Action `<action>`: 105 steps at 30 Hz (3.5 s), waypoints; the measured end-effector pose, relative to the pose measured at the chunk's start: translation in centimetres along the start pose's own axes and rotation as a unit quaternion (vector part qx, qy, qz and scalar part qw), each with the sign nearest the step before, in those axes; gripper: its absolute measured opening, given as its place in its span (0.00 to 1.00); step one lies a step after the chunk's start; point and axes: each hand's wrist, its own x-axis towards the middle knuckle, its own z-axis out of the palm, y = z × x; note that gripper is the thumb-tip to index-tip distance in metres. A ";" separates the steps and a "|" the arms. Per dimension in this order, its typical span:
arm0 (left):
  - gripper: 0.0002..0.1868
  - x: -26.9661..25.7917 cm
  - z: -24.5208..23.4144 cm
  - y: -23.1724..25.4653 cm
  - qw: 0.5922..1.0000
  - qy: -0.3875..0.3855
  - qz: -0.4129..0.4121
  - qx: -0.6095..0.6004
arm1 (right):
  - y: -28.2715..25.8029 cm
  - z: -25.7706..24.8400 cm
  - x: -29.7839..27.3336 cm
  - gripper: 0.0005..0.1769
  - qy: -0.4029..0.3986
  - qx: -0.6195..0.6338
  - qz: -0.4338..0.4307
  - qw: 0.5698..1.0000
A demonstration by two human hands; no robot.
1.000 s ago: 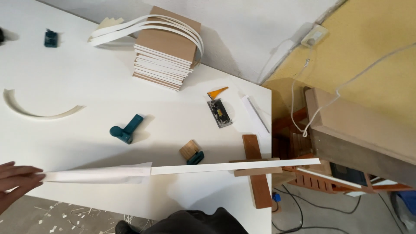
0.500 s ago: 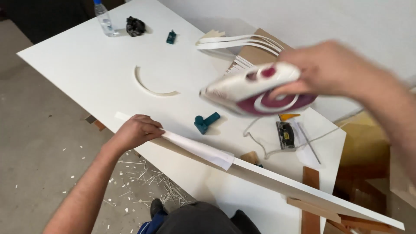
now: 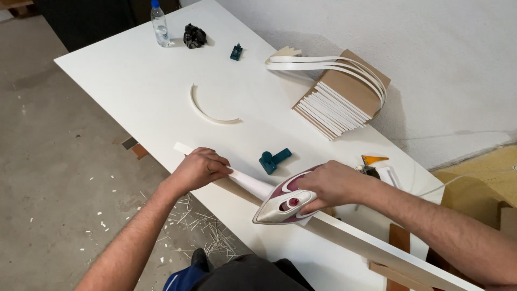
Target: The person uses a household iron to apply white edge banding to the edge of a wooden board. They then use a clamp to secure the board and sand the edge with a sanding block and a hand plane.
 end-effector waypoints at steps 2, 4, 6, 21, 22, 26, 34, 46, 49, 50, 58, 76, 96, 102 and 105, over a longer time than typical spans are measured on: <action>0.06 -0.1 -0.2 0.0 1.000 -0.001 0.000 0.002 | -0.6 -0.5 0.7 0.29 -0.004 -0.008 -0.016 1.000; 0.06 -0.3 -0.1 0.1 1.000 0.010 0.012 -0.008 | -0.8 -0.8 1.3 0.28 0.003 -0.017 -0.015 1.000; 0.05 -0.4 -0.4 0.4 1.000 0.010 0.014 -0.010 | -0.7 -0.7 2.5 0.26 -0.005 -0.018 -0.019 1.000; 0.06 -1.1 -2.1 -0.3 0.998 0.040 0.044 -0.029 | -3.5 -4.6 6.8 0.24 -0.033 -0.013 -0.044 0.998; 0.06 -1.2 -2.8 -0.3 0.999 0.036 0.034 -0.022 | -3.5 -4.8 6.8 0.24 -0.041 -0.011 -0.040 0.998; 0.07 -2.1 -3.6 -2.8 0.998 0.055 0.023 -0.007 | -3.8 -5.1 7.5 0.24 -0.040 -0.019 -0.039 0.998; 0.08 -2.5 -4.9 -5.6 0.998 0.037 -0.028 -0.038 | -4.1 -5.7 8.3 0.25 -0.016 -0.004 -0.024 1.000; 0.06 -1.8 -5.3 -5.8 0.995 0.018 -0.066 -0.074 | -4.2 -6.6 8.3 0.25 -0.025 0.020 -0.001 0.999; 0.06 -1.9 -5.3 -5.8 0.994 0.016 -0.072 -0.075 | -4.3 -7.1 7.2 0.23 -0.044 0.047 0.020 0.998; 0.06 -1.9 -5.4 -5.7 0.995 0.015 -0.069 -0.076 | -4.3 -7.0 6.8 0.23 -0.043 0.048 0.023 0.998; 0.06 -2.4 -5.3 -5.7 0.993 0.023 -0.073 -0.092 | -4.1 -6.6 7.1 0.23 -0.041 0.024 0.022 0.999; 0.07 -3.0 -6.6 -6.5 0.987 0.041 -0.077 -0.138 | -2.0 -4.9 14.6 0.29 0.012 -0.035 -0.018 0.999; 0.09 -4.9 -3.3 -10.4 0.921 0.128 -0.138 -0.342 | -3.0 -6.0 16.7 0.30 -0.016 -0.026 -0.009 0.999; 0.09 -4.1 -3.8 -11.1 0.921 0.107 -0.123 -0.353 | -3.0 -5.7 13.5 0.30 -0.028 -0.018 0.008 0.999; 0.10 -4.2 -4.1 -10.9 0.921 0.108 -0.123 -0.354 | -2.4 -4.6 11.7 0.29 -0.026 -0.006 0.019 0.999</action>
